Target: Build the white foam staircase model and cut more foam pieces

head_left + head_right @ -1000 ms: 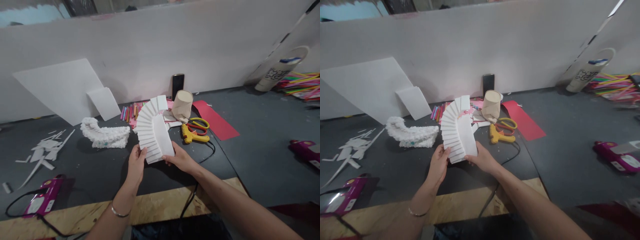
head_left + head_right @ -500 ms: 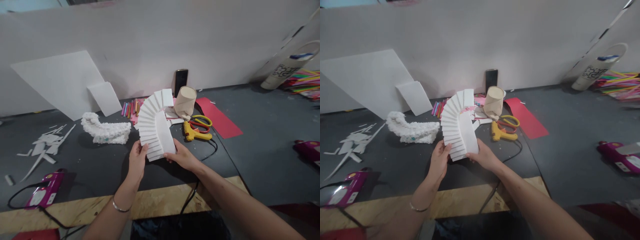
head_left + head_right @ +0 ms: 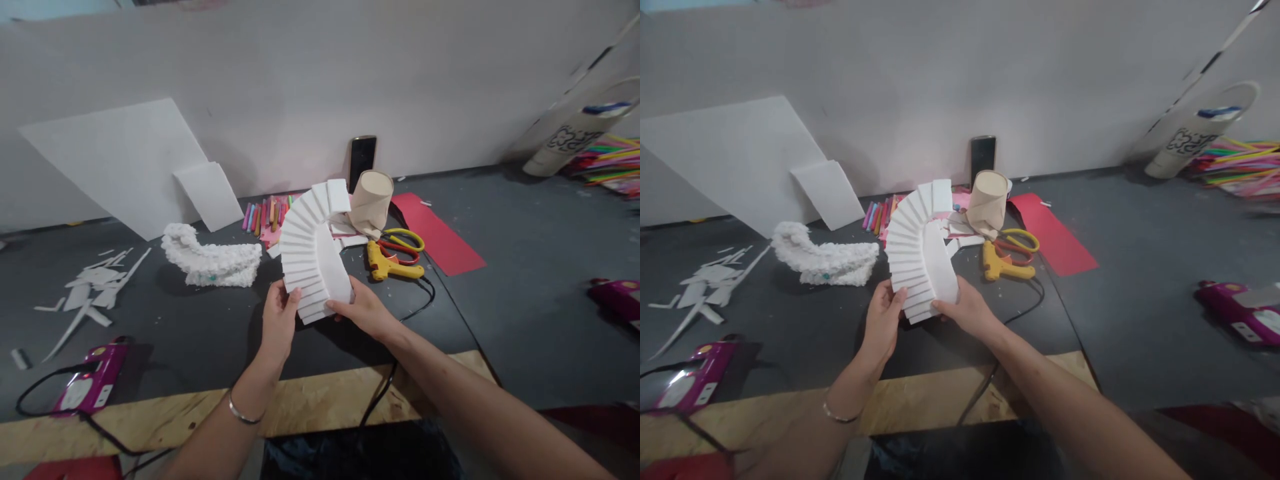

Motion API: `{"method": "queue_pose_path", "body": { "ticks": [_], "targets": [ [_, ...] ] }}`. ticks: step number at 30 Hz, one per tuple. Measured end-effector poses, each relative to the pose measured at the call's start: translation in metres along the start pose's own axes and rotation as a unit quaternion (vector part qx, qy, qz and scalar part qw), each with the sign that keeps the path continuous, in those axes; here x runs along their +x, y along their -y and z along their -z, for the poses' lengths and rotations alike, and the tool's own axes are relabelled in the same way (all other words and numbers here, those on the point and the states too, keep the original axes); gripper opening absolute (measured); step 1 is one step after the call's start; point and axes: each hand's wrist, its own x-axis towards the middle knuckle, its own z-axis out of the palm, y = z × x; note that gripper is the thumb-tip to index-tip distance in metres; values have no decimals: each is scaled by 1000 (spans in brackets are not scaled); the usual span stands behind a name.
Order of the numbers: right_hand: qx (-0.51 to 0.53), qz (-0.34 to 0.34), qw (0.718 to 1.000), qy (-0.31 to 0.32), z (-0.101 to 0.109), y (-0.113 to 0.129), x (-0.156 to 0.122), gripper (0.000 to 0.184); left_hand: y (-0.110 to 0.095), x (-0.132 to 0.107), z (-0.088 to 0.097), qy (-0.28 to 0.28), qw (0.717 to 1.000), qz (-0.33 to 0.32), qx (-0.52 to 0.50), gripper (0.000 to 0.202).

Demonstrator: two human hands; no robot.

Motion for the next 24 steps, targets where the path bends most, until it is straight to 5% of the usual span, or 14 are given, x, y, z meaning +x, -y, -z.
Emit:
{"method": "queue_pose_path", "body": {
  "ticks": [5, 13, 24],
  "targets": [
    [32, 6, 999, -14, 1, 3, 1, 41, -5, -2, -2, 16, 995, 82, -61, 61],
    [148, -6, 989, 5, 8, 5, 4, 36, -14, -2, 2, 253, 947, 192, 56, 49],
    [128, -13, 991, 22, 10, 3, 6, 35, -18, -11, 0, 283, 923, 262, 2, 40]
  ]
}}
